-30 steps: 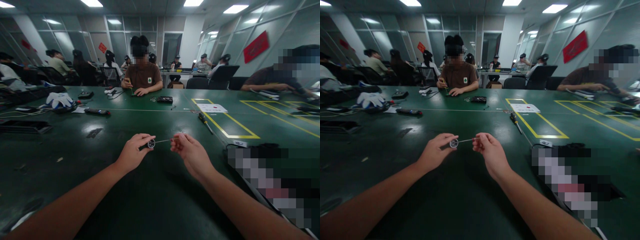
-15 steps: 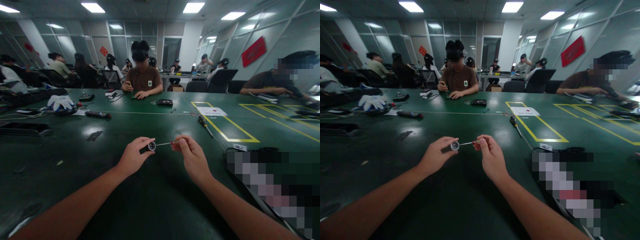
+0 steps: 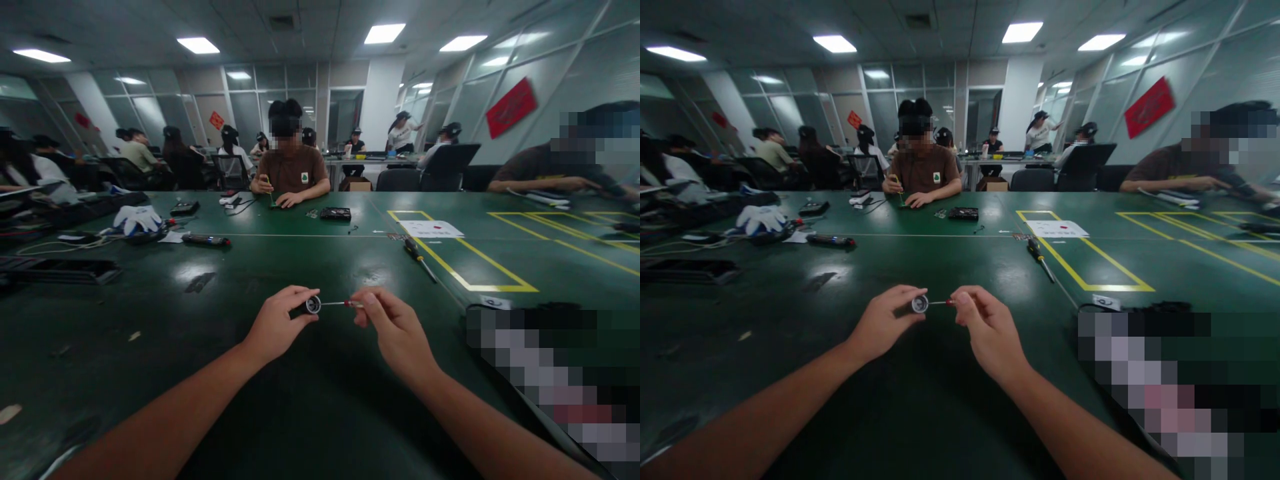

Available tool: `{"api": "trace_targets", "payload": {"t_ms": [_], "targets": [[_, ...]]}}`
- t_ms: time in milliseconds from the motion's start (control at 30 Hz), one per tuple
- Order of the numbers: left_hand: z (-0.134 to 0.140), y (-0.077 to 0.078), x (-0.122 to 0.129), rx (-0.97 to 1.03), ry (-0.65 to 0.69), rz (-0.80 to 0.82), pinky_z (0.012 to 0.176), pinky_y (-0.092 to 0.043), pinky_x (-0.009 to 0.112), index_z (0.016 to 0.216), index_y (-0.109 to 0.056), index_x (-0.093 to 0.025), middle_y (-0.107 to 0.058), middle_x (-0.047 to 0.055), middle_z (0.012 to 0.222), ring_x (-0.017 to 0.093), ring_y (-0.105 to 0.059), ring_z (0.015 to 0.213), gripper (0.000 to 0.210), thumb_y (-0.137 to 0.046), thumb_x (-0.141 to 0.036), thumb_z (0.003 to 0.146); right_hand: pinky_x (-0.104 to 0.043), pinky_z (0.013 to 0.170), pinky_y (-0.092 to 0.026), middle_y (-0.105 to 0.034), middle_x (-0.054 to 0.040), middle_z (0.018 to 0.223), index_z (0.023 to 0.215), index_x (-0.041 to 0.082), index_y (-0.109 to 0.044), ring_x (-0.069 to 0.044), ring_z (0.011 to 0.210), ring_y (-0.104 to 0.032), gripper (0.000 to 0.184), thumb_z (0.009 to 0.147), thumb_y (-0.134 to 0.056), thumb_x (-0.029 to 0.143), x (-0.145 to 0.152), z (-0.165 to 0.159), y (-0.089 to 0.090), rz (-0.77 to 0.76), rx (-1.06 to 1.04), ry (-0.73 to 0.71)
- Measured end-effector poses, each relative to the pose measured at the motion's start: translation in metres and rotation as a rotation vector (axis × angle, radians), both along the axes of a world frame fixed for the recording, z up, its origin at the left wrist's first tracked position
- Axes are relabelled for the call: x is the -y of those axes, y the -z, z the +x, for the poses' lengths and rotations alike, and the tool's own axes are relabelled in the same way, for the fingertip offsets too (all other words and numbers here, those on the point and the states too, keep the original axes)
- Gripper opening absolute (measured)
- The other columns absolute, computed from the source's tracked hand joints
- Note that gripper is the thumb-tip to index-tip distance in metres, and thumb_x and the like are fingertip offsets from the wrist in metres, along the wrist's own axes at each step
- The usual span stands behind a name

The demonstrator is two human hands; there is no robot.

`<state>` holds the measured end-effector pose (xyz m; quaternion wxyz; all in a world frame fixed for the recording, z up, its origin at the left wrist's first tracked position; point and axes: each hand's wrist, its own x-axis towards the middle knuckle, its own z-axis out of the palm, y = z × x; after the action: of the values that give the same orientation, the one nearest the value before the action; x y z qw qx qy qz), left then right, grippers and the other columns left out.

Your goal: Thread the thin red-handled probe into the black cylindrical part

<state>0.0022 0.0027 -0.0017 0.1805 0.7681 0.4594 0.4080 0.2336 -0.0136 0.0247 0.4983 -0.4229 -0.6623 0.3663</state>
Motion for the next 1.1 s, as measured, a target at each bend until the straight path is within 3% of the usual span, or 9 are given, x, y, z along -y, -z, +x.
{"api": "trace_targets", "payload": {"t_ms": [100,267,500,633,733,900,1100], "targets": [[0.000,0.002,-0.001,0.004,-0.009,-0.003,0.102,-0.052,0.041,0.128,-0.069,-0.026,-0.071,0.004,0.122,0.022,-0.066,0.114,0.048,-0.077,-0.012,0.083,-0.032,0.067,-0.049,-0.067,-0.0019,0.073,0.099,0.022,-0.073,-0.018,0.071,-0.062,0.034,0.101,-0.052,0.048,-0.001,-0.001,0.001,-0.020,0.010,0.067],[0.001,0.001,-0.001,-0.001,-0.011,-0.012,0.103,-0.051,0.040,0.128,-0.070,-0.025,-0.071,0.004,0.123,0.021,-0.066,0.114,0.048,-0.077,-0.012,0.082,-0.035,0.079,-0.054,-0.074,-0.0041,0.089,0.103,0.021,-0.068,-0.020,0.082,-0.068,0.028,0.091,-0.067,0.045,-0.007,-0.003,0.005,-0.068,-0.193,0.111],[0.001,0.002,-0.002,-0.015,0.026,0.014,0.101,-0.053,0.039,0.129,-0.069,-0.026,-0.071,0.005,0.122,0.021,-0.066,0.112,0.049,-0.075,-0.010,0.083,-0.034,0.077,-0.053,-0.072,-0.0037,0.084,0.102,0.020,-0.072,-0.020,0.079,-0.066,0.030,0.096,-0.060,0.047,-0.006,-0.003,0.001,-0.030,-0.040,0.110],[0.001,0.003,-0.001,-0.029,0.031,0.015,0.101,-0.053,0.040,0.130,-0.068,-0.025,-0.071,0.005,0.121,0.021,-0.066,0.112,0.049,-0.074,-0.010,0.084,-0.035,0.079,-0.053,-0.072,-0.0037,0.086,0.101,0.021,-0.071,-0.020,0.081,-0.067,0.028,0.097,-0.060,0.046,-0.004,-0.006,0.004,-0.036,-0.066,0.099],[0.001,0.002,0.000,-0.008,0.030,0.010,0.101,-0.053,0.041,0.130,-0.068,-0.025,-0.071,0.006,0.122,0.021,-0.066,0.113,0.048,-0.073,-0.010,0.085,-0.037,0.083,-0.053,-0.072,-0.0048,0.089,0.099,0.021,-0.071,-0.021,0.084,-0.067,0.028,0.093,-0.065,0.047,-0.010,-0.006,0.007,-0.147,-0.242,0.074],[0.000,-0.001,0.000,0.027,0.030,0.058,0.102,-0.053,0.040,0.128,-0.069,-0.025,-0.071,0.006,0.121,0.021,-0.066,0.113,0.044,-0.072,-0.011,0.086,-0.039,0.074,-0.057,-0.062,-0.0025,0.071,0.081,0.020,-0.068,-0.019,0.066,-0.061,0.027,0.086,-0.071,0.047,-0.021,-0.003,0.007,-0.541,-0.602,-0.078],[0.001,-0.001,0.000,0.020,0.008,0.073,0.100,-0.054,0.041,0.126,-0.071,-0.025,-0.072,0.006,0.119,0.022,-0.068,0.111,0.046,-0.075,-0.010,0.083,-0.034,0.076,-0.055,-0.068,-0.0031,0.084,0.091,0.021,-0.071,-0.018,0.077,-0.063,0.028,0.085,-0.075,0.048,-0.018,-0.003,0.007,-0.277,-0.563,0.020]]}}
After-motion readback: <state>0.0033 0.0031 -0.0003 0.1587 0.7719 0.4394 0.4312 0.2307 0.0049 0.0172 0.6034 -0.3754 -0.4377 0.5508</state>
